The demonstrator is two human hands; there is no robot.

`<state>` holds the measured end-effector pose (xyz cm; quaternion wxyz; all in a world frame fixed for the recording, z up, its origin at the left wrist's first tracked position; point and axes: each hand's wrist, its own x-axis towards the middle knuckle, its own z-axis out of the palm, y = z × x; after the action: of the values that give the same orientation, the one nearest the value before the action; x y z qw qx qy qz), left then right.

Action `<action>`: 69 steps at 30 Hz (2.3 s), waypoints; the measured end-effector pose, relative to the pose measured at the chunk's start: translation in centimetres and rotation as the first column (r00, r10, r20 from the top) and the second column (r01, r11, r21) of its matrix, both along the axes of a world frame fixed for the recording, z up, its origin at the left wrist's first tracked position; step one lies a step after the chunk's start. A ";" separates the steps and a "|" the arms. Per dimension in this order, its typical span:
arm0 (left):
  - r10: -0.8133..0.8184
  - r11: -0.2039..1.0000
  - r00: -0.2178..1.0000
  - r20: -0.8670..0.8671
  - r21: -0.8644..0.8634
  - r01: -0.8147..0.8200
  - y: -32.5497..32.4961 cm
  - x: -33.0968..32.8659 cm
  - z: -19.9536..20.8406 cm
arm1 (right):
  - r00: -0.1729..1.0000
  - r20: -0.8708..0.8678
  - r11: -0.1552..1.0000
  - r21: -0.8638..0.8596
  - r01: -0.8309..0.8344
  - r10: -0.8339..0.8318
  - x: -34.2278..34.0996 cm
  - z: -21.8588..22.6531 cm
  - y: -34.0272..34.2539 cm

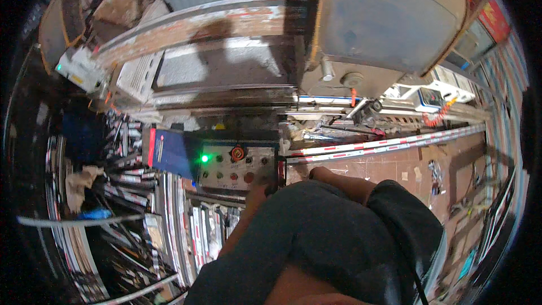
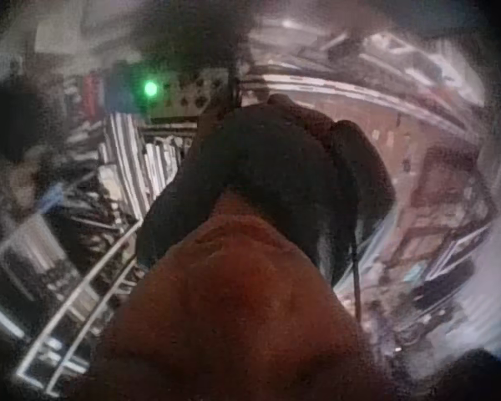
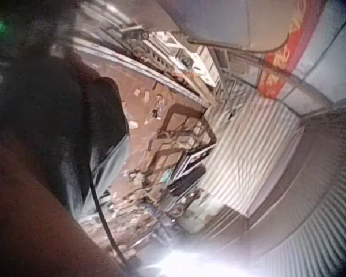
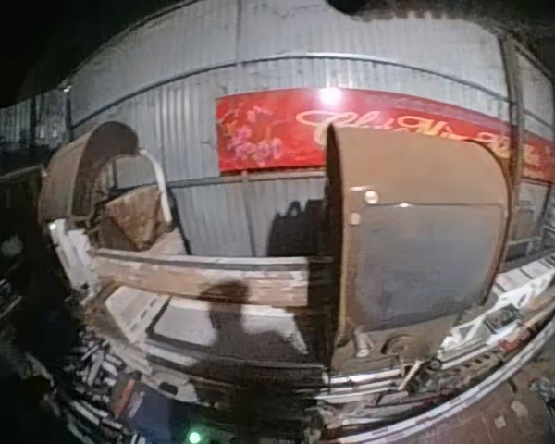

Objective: The person operates a metal cutting saw to cut square metal tubes. They load a tube into the saw, activate the cutting cycle, remove the cut piece, and repeat the process with additional tubes.

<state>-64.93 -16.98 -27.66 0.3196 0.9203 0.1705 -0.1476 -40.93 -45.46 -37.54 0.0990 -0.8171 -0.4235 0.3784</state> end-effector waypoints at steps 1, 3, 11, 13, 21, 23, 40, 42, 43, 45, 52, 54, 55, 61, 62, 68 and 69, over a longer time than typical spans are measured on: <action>-0.009 0.999 1.000 0.027 -0.033 0.010 0.1 0.3 0.9 | 1.000 -0.009 0.999 -0.026 0.019 -0.019 -0.1 0.8 0.3; 0.022 0.991 1.000 0.009 -0.134 -0.021 -0.4 0.3 2.9 | 0.999 -0.002 0.998 -0.058 0.035 -0.035 -0.2 1.2 0.2; -0.036 0.996 0.996 0.079 -0.075 0.042 0.2 0.3 -1.3 | 0.999 -0.027 0.998 -0.061 0.034 -0.036 -0.2 0.0 -2.3; -0.046 0.995 0.998 0.041 -0.085 0.049 0.4 0.0 -2.1 | 0.998 0.005 0.997 -0.054 0.055 -0.055 -0.7 0.6 -2.3; 0.016 0.953 0.999 0.045 -0.302 -0.002 0.7 -0.4 -2.9 | 0.996 0.001 0.989 -0.115 0.092 -0.093 -1.2 1.7 -1.7; -0.048 0.969 0.997 -0.059 -0.245 0.033 0.4 0.3 -3.0 | 0.998 0.067 0.988 -0.157 0.002 0.009 -0.9 1.4 -2.0; -0.078 0.949 0.977 -0.200 -0.314 0.012 -5.4 6.5 2.8 | 0.920 0.317 0.966 -0.041 0.256 -0.231 8.8 8.8 -7.1; -0.086 0.960 0.975 -0.204 -0.280 0.026 -5.3 7.5 3.0 | 0.791 0.455 0.912 0.247 0.329 -0.408 14.1 13.1 -8.2; -0.090 0.970 0.975 -0.201 -0.240 0.040 -5.4 7.9 2.8 | 0.775 0.459 0.896 0.137 0.422 -0.435 17.7 17.5 -8.4; -0.069 0.986 0.979 -0.192 -0.161 0.038 -6.1 7.8 1.7 | 0.691 0.567 0.882 0.156 0.445 -0.449 26.1 22.2 -9.0; 0.169 0.966 0.961 -0.219 -0.155 -0.205 -12.0 13.3 4.1 | 0.374 0.802 0.835 0.259 0.486 -0.466 52.4 28.3 -14.9; 0.231 0.947 0.925 -0.303 -0.149 -0.285 -14.2 15.0 3.9 | 0.488 0.708 0.813 0.209 0.544 -0.509 56.2 28.3 -15.2; 0.283 0.903 0.911 -0.301 -0.238 -0.359 -15.0 15.5 3.4 | 0.518 0.665 0.796 0.197 0.573 -0.538 57.4 27.8 -14.9; 0.263 0.903 0.944 -0.202 -0.293 -0.314 -18.2 20.0 3.6 | 0.619 0.596 0.815 0.109 0.569 -0.511 62.2 21.3 -15.6; 0.287 0.894 0.930 -0.228 -0.284 -0.345 -19.1 21.9 5.7 | 0.631 0.563 0.812 0.134 0.568 -0.534 62.4 20.8 -15.4; 0.195 0.916 0.973 -0.123 -0.333 -0.225 -19.6 28.0 8.6 | 0.606 0.581 0.840 0.378 0.390 -0.543 62.1 21.4 -17.7; 0.188 0.915 0.977 -0.105 -0.343 -0.213 -20.4 29.8 10.1 | 0.633 0.571 0.844 0.454 0.287 -0.522 59.8 24.0 -18.1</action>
<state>-35.14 -37.35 -17.60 0.4863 0.8201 0.2459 -0.1745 18.91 -63.53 -13.52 0.1530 -0.9440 -0.2879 -0.0513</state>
